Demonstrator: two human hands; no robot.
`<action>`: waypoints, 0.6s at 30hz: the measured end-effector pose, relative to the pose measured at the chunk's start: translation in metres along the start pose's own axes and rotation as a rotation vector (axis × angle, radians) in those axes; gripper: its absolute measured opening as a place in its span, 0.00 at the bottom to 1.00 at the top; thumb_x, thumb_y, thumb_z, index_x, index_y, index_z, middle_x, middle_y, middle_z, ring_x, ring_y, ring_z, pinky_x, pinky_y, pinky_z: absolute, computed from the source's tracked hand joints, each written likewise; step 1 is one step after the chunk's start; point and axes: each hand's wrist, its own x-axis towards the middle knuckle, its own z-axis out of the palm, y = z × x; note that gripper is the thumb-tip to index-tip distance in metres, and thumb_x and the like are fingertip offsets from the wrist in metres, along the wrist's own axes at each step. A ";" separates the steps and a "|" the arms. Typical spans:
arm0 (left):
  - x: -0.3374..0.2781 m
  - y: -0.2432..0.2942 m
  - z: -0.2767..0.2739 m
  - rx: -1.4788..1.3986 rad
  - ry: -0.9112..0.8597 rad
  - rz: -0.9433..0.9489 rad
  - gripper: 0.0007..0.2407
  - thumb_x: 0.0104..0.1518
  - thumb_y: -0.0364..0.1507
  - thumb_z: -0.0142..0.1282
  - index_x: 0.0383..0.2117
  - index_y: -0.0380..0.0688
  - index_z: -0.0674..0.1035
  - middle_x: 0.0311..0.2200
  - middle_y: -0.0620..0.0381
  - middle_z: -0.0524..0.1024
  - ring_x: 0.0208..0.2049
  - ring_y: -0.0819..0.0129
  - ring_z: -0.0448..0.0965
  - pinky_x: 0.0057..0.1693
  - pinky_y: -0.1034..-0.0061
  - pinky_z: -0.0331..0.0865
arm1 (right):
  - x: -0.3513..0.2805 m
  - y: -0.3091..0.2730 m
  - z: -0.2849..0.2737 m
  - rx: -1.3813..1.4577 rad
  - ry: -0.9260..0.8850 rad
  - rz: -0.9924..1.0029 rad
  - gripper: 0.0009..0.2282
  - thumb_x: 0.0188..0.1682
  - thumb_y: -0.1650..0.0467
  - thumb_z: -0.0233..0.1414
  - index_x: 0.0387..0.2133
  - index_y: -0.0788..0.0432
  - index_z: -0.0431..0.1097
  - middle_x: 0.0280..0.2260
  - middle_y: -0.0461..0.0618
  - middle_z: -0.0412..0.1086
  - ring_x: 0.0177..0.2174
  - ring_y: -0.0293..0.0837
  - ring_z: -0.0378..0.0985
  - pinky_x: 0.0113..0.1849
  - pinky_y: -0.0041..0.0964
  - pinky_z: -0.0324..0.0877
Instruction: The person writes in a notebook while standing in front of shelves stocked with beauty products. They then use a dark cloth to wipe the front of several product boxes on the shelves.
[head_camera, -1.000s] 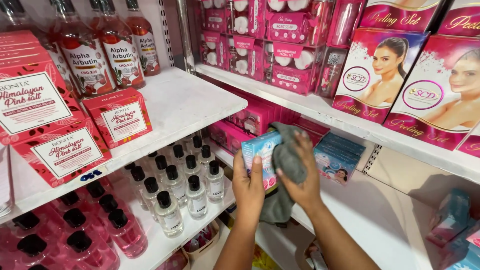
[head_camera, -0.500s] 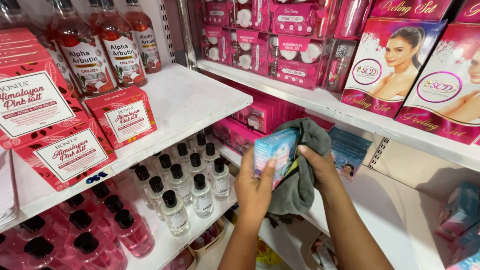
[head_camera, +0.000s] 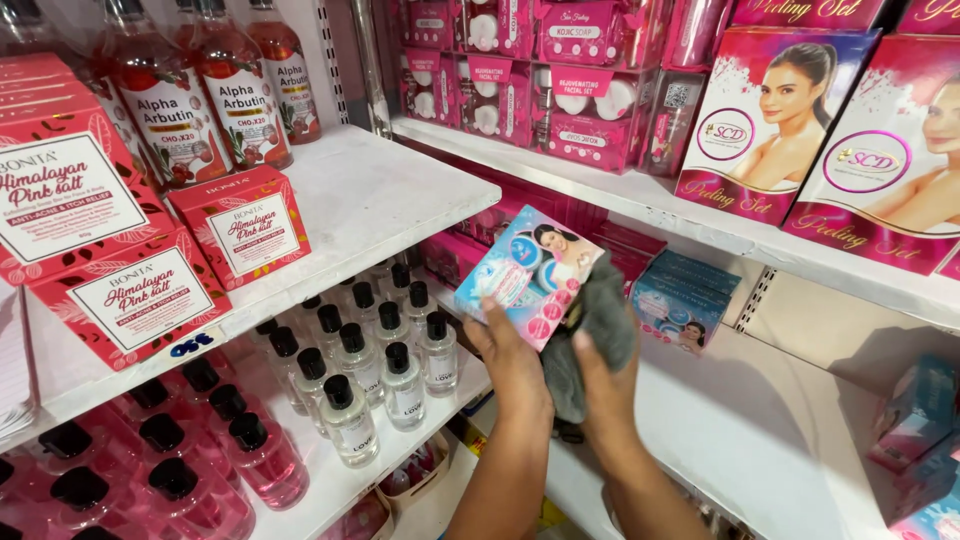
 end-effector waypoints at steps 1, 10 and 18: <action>-0.001 -0.001 0.000 0.001 0.000 0.000 0.23 0.65 0.42 0.42 0.63 0.46 0.61 0.58 0.53 0.70 0.56 0.66 0.73 0.60 0.71 0.65 | 0.000 -0.003 0.001 0.001 0.001 0.001 0.30 0.50 0.69 0.57 0.65 0.67 0.56 0.63 0.55 0.62 0.63 0.46 0.64 0.63 0.40 0.58; -0.020 0.002 -0.002 0.249 -0.392 0.036 0.32 0.53 0.17 0.60 0.62 0.42 0.52 0.57 0.46 0.68 0.58 0.65 0.70 0.63 0.70 0.66 | 0.060 0.022 -0.029 -0.188 0.204 -0.026 0.24 0.52 0.67 0.60 0.58 0.66 0.62 0.52 0.53 0.69 0.51 0.43 0.72 0.56 0.39 0.66; 0.002 0.078 -0.007 0.432 -0.422 -0.298 0.38 0.49 0.23 0.59 0.64 0.55 0.46 0.52 0.45 0.75 0.43 0.58 0.85 0.40 0.69 0.81 | 0.078 -0.038 -0.024 0.405 0.054 0.740 0.23 0.38 0.66 0.63 0.49 0.53 0.68 0.43 0.55 0.75 0.42 0.53 0.80 0.44 0.50 0.75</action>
